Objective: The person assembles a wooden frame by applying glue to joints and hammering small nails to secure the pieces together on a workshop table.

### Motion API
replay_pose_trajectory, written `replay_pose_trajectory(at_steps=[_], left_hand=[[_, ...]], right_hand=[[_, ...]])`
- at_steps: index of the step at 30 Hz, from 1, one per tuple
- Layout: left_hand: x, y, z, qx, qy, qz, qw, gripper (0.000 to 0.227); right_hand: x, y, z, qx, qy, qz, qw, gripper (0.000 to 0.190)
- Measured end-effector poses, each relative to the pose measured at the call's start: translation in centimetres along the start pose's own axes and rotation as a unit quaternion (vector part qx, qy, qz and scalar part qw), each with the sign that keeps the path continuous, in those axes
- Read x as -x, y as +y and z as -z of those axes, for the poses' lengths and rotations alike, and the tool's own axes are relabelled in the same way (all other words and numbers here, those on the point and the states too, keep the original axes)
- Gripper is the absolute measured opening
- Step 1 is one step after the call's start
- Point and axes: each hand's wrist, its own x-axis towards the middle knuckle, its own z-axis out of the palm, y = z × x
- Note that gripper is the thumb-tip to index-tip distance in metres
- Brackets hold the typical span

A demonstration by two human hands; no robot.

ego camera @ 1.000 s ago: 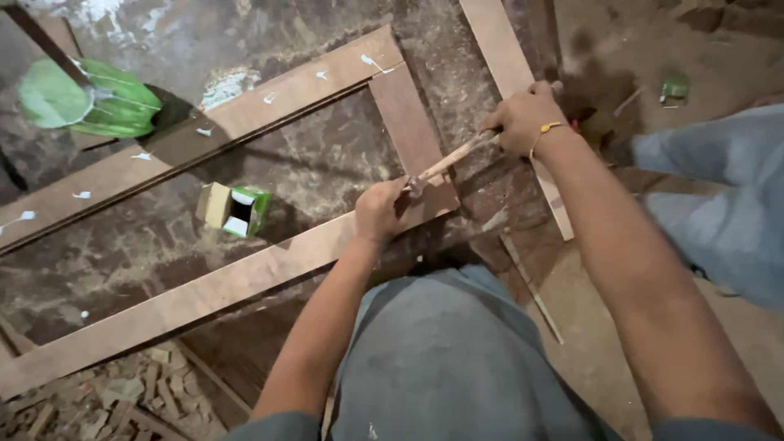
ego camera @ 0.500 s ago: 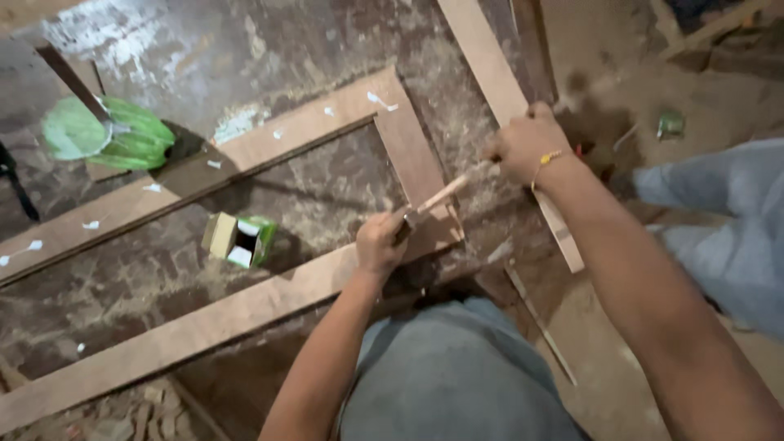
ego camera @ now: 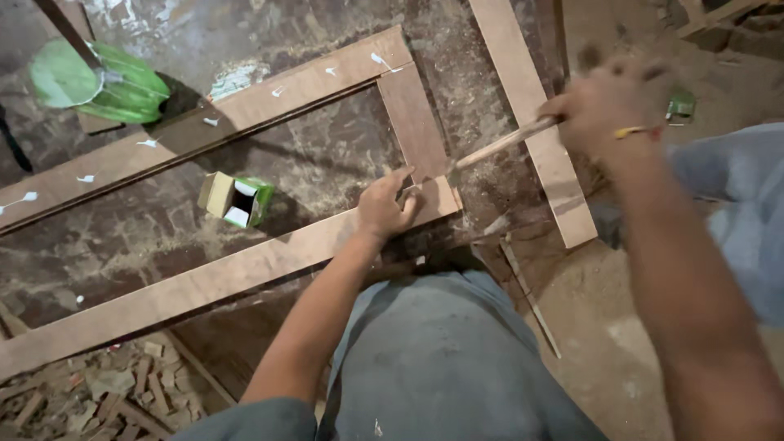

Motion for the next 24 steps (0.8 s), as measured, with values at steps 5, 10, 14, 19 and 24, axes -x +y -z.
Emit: replay_pose_trajectory(at_steps=[5,10,14,19,24], left_hand=[[-0.3,1.1,1.2,0.015,-0.009,-0.027,0.999,0.046],[-0.6,0.6,0.9,0.01,-0.021,-0.006,1.0,0.042],[-1.1,0.7,1.2,0.022,-0.009,-0.051,0.998,0.041],[-0.7,0.9,1.4,0.016,-0.02,-0.057,0.998,0.049],[-0.4,0.5,1.4,-0.01,-0.022,-0.023,0.999,0.044]], right_hand=[[-2.4,-4.9,-1.3,-0.105,-0.025,0.045,0.993,0.028],[-3.7,-6.1,-3.9,-0.119,0.011,0.074,0.99,0.032],[-4.2,-6.7,-5.1,-0.132,-0.042,0.072,0.988,0.028],[-4.6,-6.1,-6.2,-0.144,-0.034,0.075,0.986,0.031],[-4.5,-5.8,-5.6,-0.119,0.011,0.095,0.988,0.034]])
